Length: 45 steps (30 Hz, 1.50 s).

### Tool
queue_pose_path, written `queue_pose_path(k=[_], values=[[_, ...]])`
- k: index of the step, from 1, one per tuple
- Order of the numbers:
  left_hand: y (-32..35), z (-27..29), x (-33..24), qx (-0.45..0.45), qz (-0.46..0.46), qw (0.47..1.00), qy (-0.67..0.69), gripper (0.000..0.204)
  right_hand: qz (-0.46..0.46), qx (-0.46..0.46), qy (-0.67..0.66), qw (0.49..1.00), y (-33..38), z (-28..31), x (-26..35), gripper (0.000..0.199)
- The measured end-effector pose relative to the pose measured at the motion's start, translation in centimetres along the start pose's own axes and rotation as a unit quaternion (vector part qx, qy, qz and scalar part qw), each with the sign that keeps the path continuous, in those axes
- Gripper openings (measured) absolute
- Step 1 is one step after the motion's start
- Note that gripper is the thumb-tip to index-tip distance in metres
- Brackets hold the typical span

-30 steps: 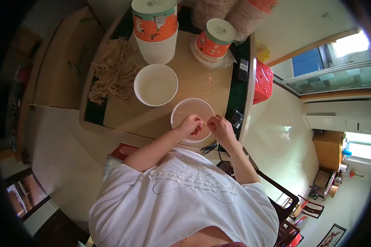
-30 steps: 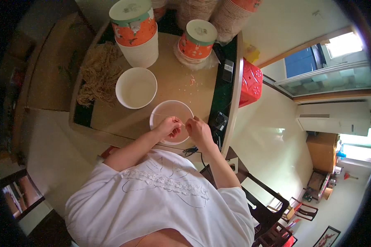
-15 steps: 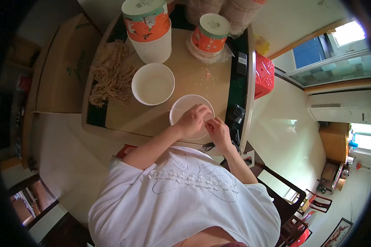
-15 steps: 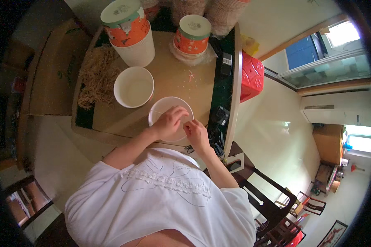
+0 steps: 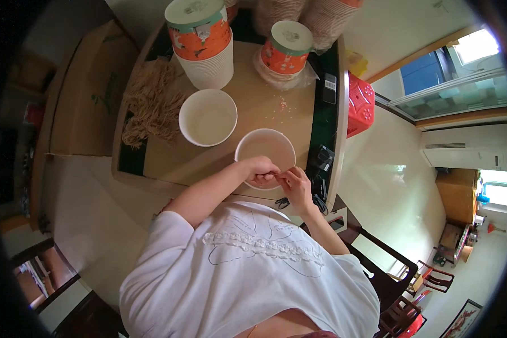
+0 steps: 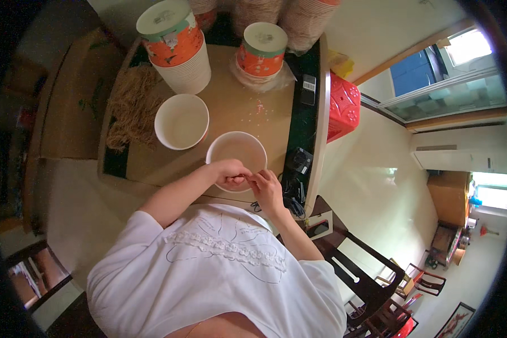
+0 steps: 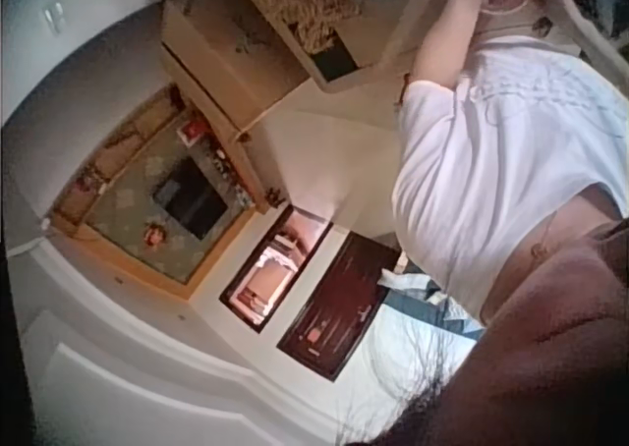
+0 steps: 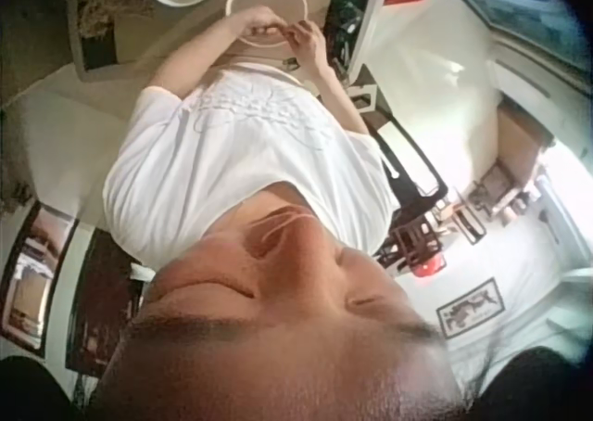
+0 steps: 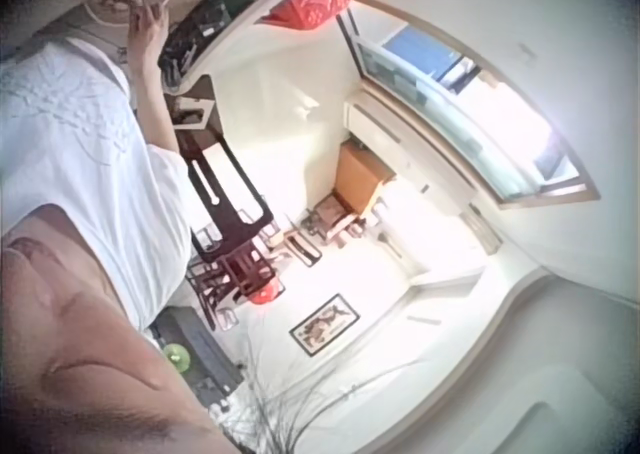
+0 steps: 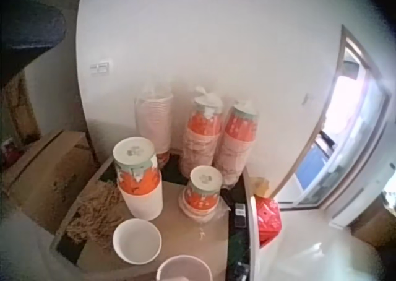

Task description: The person is packaging items by placing bundles of string-like material into paper cups.

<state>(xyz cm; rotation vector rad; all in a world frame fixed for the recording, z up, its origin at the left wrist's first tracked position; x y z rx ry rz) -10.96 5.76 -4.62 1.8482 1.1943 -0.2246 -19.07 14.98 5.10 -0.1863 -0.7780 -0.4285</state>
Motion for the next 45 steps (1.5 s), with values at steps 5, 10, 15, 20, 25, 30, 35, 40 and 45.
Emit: queue_pose_path(k=[5,10,15,20,25,30,35,40,45], values=[[-1.4,-0.6,0.2,0.036,0.033,0.997,0.053,0.026,0.025,-0.006,-0.013,1.000,0.3,0.1,-0.1,0.012],[-1.9,-0.3,1.6,-0.006,0.004,0.998,0.055,0.020,-0.007,-0.017,-0.065,0.998,0.9,0.6,-0.5,0.013],[0.2,-1.1,-0.9,-0.111,-0.130,0.985,0.000,0.008,-0.074,-0.049,-0.105,0.990,1.2,0.8,-1.5,0.011],[0.4,-1.1,-1.2,-0.186,-0.320,0.917,-0.147,0.012,-0.234,-0.045,-0.260,0.936,0.6,0.1,-3.0,0.008],[1.4,-1.4,-2.0,-0.242,-0.396,0.850,-0.249,0.012,-0.182,-0.065,-0.217,0.957,-0.4,0.1,-3.8,0.006],[2.8,-1.8,-2.6,-0.295,-0.436,0.789,-0.319,0.010,-0.155,-0.084,-0.227,0.958,-1.2,0.4,-2.2,0.007],[1.9,-0.1,-1.2,-0.214,-0.337,0.917,0.000,0.006,-0.152,-0.076,-0.269,0.948,-1.5,-0.5,-2.0,0.006],[2.1,-0.6,-0.8,-0.186,-0.265,0.937,0.129,0.007,-0.180,-0.075,-0.290,0.937,-2.0,-0.8,-1.9,0.006],[3.2,-1.5,-2.2,-0.219,-0.364,0.905,-0.023,0.004,-0.208,-0.072,-0.294,0.930,-2.3,-1.2,-2.3,0.008]])
Point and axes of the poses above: each hand's wrist, its own y-axis away from the middle knuckle, its own z-axis out of the back of the hand, x = y × z, the point moved 5 cm from there along -y, towards the middle knuckle, and after that the axes turned 13 degrees about -z, right-handed, at the moved point
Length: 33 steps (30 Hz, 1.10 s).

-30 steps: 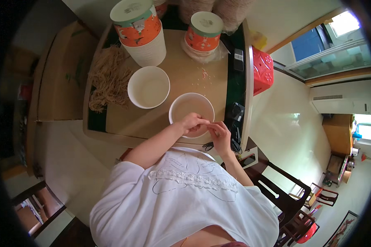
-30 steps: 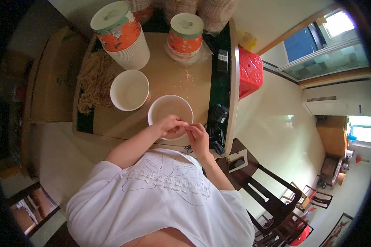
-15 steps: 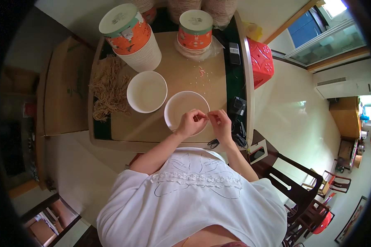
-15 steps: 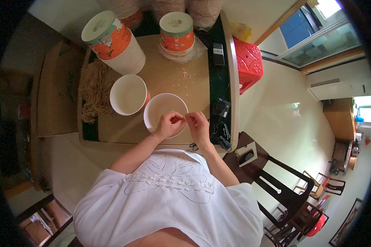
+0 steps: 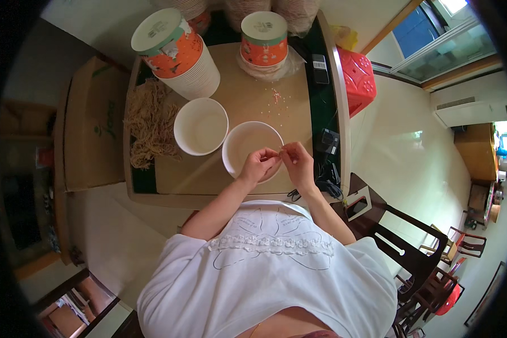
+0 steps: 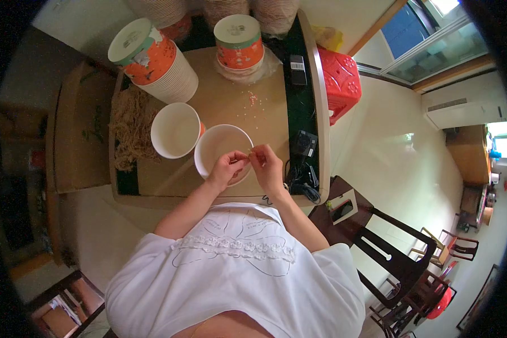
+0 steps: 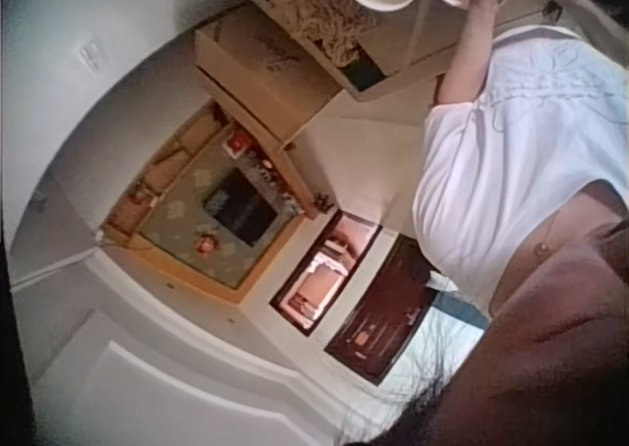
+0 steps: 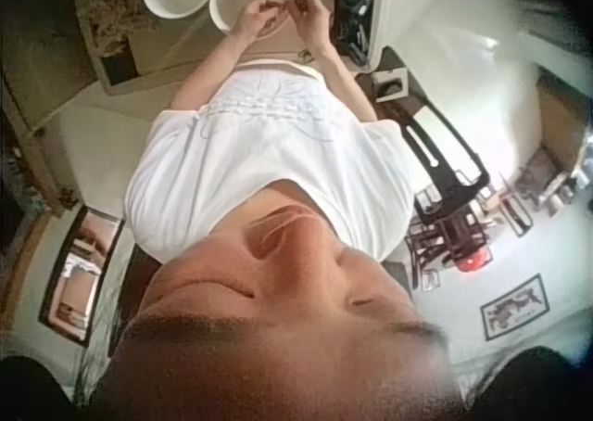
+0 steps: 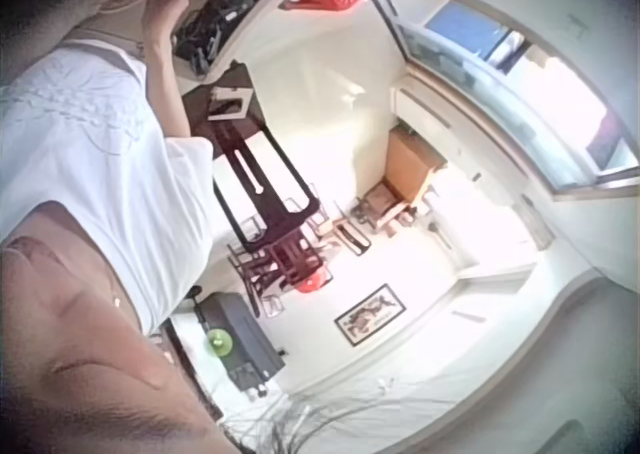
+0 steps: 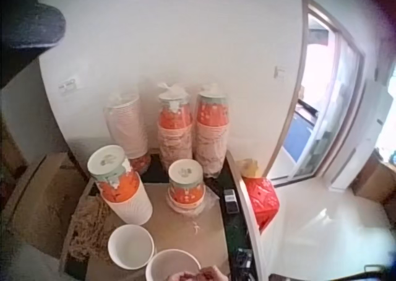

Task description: The person is packaging items by placing bundles of string-like material into paper cups.

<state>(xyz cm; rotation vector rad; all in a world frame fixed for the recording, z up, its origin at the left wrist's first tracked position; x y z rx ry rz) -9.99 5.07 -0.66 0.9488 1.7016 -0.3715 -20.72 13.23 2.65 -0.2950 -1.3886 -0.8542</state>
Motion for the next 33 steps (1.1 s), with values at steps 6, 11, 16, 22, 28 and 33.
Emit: queue_pose_path(k=[6,11,16,22,28,33], values=[[0.1,0.8,-0.3,-0.009,-0.115,0.979,-0.169,0.006,0.055,0.019,0.092,0.994,0.4,-0.3,1.2,0.016],[0.3,0.8,-0.8,0.001,-0.169,0.949,-0.266,0.007,0.066,0.008,0.112,0.991,0.4,-0.4,1.6,0.018],[0.5,0.1,-3.0,-0.001,-0.207,0.916,-0.345,0.009,0.102,0.033,0.154,0.982,0.4,-0.4,2.1,0.024],[0.6,0.0,-3.3,-0.010,-0.229,0.892,-0.389,0.009,0.066,0.099,0.132,0.984,0.5,-0.4,2.2,0.034],[0.5,0.3,-2.7,-0.013,-0.226,0.890,-0.395,0.009,0.015,0.120,0.092,0.988,0.2,-0.6,0.9,0.036],[0.4,1.0,-1.2,-0.026,-0.187,0.921,-0.342,0.008,-0.003,0.145,0.019,0.989,-0.2,-0.8,0.1,0.036]])
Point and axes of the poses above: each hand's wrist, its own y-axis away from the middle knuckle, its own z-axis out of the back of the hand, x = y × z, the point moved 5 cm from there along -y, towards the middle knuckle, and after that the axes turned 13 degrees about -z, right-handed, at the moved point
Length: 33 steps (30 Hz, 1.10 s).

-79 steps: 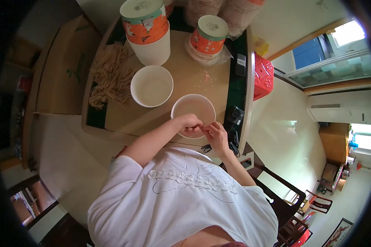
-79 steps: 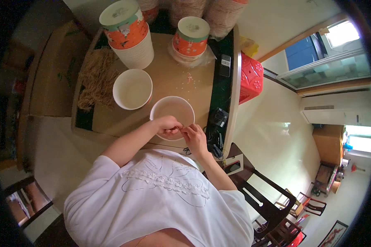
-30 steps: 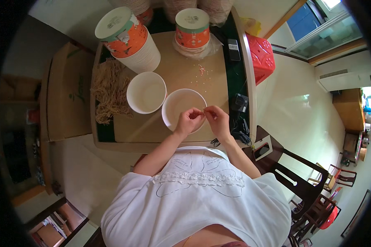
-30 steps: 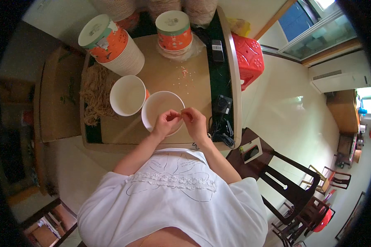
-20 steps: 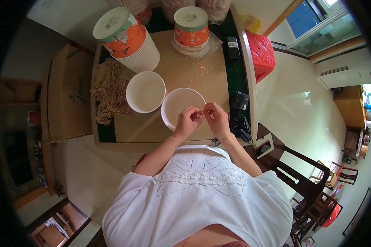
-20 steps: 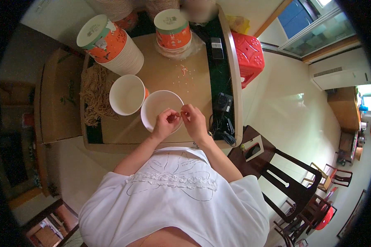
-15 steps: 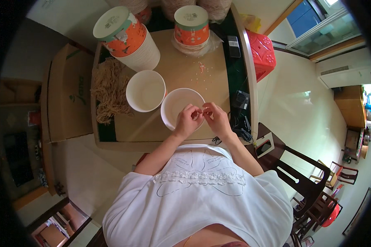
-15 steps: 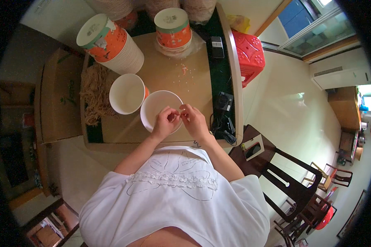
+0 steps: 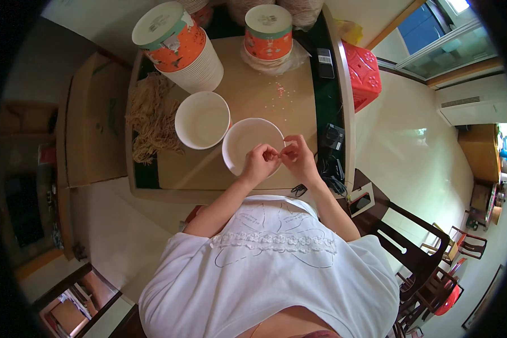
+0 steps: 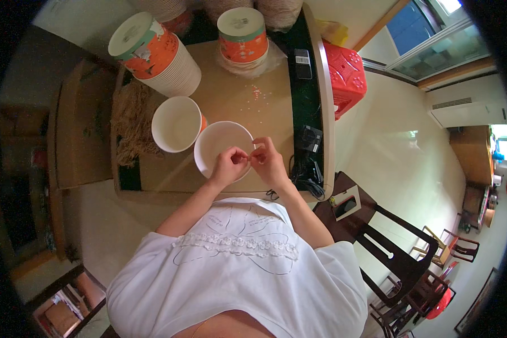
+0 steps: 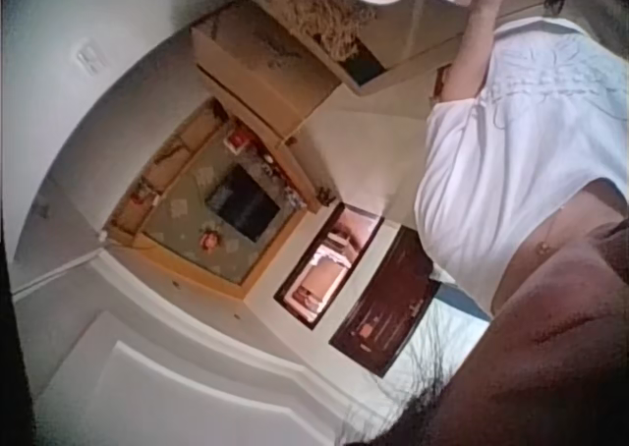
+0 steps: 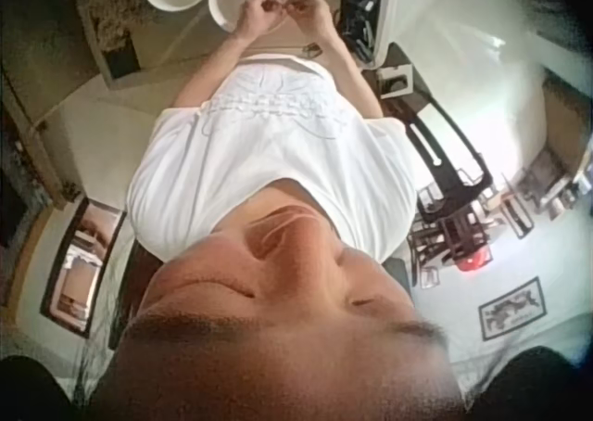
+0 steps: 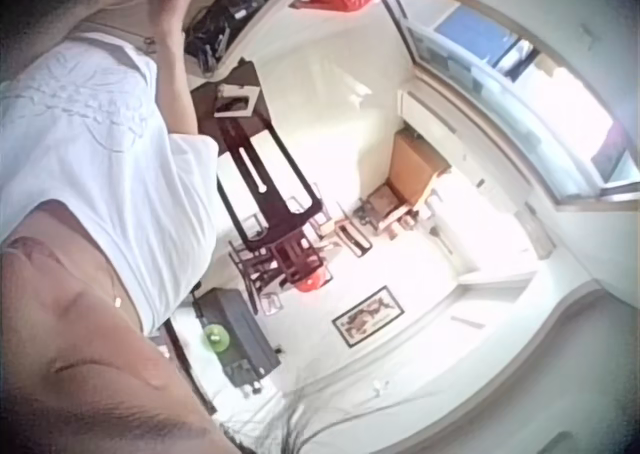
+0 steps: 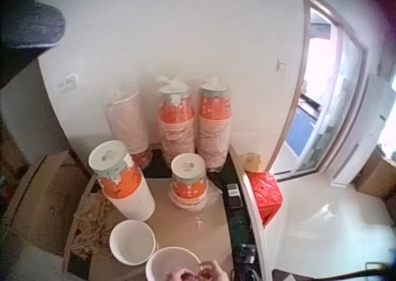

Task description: The person is packaging items by placing bundles of string-like material into paper cups.

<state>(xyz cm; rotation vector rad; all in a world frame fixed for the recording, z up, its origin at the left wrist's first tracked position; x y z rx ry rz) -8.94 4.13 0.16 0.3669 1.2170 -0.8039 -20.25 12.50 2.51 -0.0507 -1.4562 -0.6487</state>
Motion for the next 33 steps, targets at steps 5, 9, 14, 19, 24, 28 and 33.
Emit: queue_pose_path(k=[5,9,14,19,24,28,33], values=[[-0.5,0.8,-1.4,-0.017,-0.018,1.000,-0.008,0.009,-0.005,0.034,-0.029,0.999,-0.3,0.2,-0.3,0.035],[-0.6,1.1,-2.6,0.009,-0.098,0.994,-0.050,0.010,-0.012,0.030,-0.021,0.999,-0.4,0.1,-0.5,0.035],[-0.5,1.5,-3.5,0.045,-0.114,0.990,-0.072,0.011,-0.008,0.004,-0.006,1.000,-0.3,0.3,-0.6,0.034],[-0.5,1.6,-2.8,0.016,-0.072,0.996,-0.047,0.010,-0.006,0.007,0.031,0.999,0.1,-0.1,0.4,0.031],[-0.4,2.0,-2.3,-0.023,-0.047,0.998,-0.022,0.006,0.088,-0.064,0.167,0.980,0.7,-0.4,1.6,0.028],[-0.4,2.3,-2.5,-0.010,-0.044,0.998,-0.036,0.005,0.124,-0.083,0.235,0.961,0.6,-0.6,1.2,0.021],[-0.1,2.3,-2.0,-0.007,-0.044,0.998,-0.034,0.006,0.137,-0.085,0.286,0.944,0.9,-1.0,1.9,0.012]])
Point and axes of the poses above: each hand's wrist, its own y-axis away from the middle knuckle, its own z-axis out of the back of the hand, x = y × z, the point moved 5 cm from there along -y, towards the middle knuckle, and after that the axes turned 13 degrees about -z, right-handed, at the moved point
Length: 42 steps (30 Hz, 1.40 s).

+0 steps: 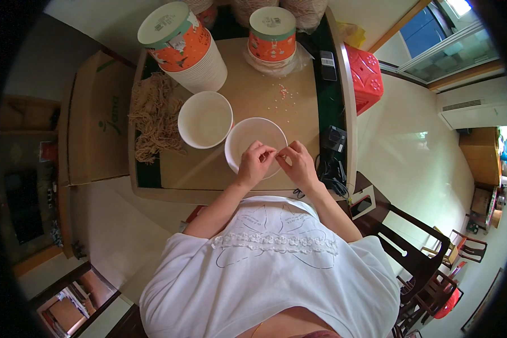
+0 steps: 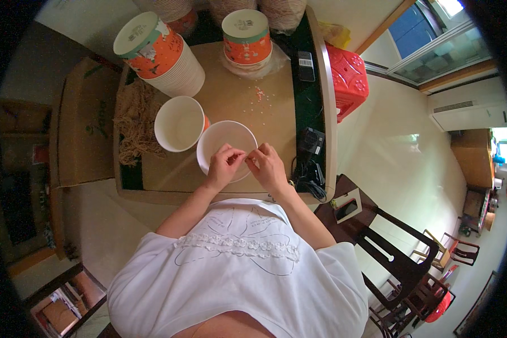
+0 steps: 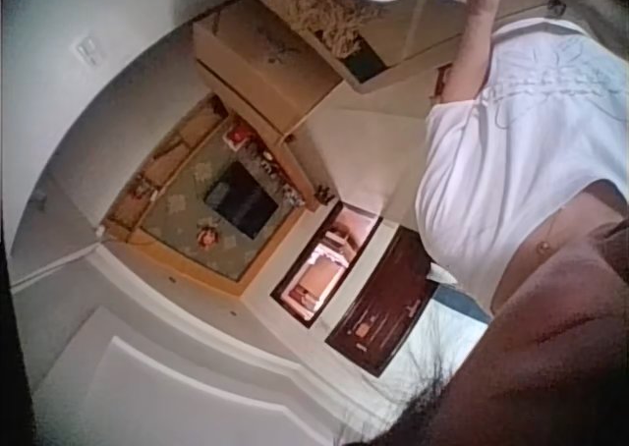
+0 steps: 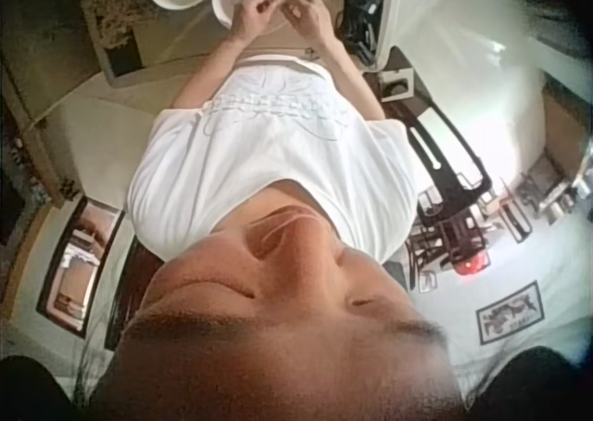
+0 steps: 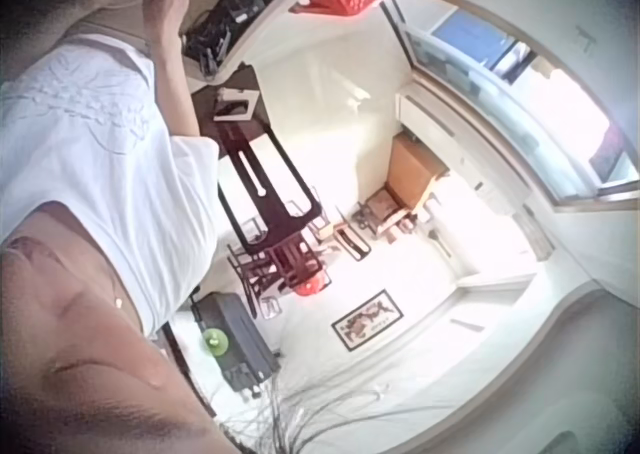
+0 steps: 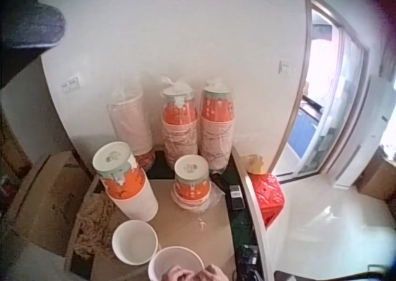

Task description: The person is packaging items by placing bundles of string-like material into paper cups.

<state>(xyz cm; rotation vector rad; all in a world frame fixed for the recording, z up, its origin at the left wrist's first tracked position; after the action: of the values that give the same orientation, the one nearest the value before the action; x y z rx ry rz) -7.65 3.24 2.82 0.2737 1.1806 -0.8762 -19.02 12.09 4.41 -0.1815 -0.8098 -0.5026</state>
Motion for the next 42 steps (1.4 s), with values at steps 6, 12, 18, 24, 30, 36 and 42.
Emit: queue_pose_path(k=[6,12,18,24,30,36,42], values=[[0.2,0.1,0.2,-0.003,-0.004,1.000,-0.005,0.006,-0.004,0.022,-0.072,0.997,0.1,-0.6,0.2,0.011],[0.1,0.5,-0.2,0.001,0.006,1.000,-0.010,0.005,-0.027,0.039,-0.071,0.996,0.2,-0.6,0.4,0.009],[0.2,0.8,0.1,-0.013,-0.010,0.999,-0.035,0.004,-0.067,0.043,-0.066,0.995,0.2,-0.9,-0.3,0.007],[0.5,0.9,0.6,-0.004,0.003,1.000,-0.019,0.007,0.001,0.000,-0.084,0.996,0.6,-0.4,0.4,0.006],[0.6,0.9,0.1,-0.017,-0.027,0.998,-0.061,0.005,0.000,0.012,-0.079,0.997,0.6,-0.6,0.3,0.004],[0.5,0.9,-0.6,-0.029,-0.055,0.985,-0.160,0.005,0.031,0.001,-0.058,0.998,0.4,-0.6,0.6,0.005],[-0.5,1.9,1.1,0.069,0.019,0.995,-0.070,0.014,0.019,-0.006,-0.084,0.996,0.3,-0.8,0.6,0.005]])
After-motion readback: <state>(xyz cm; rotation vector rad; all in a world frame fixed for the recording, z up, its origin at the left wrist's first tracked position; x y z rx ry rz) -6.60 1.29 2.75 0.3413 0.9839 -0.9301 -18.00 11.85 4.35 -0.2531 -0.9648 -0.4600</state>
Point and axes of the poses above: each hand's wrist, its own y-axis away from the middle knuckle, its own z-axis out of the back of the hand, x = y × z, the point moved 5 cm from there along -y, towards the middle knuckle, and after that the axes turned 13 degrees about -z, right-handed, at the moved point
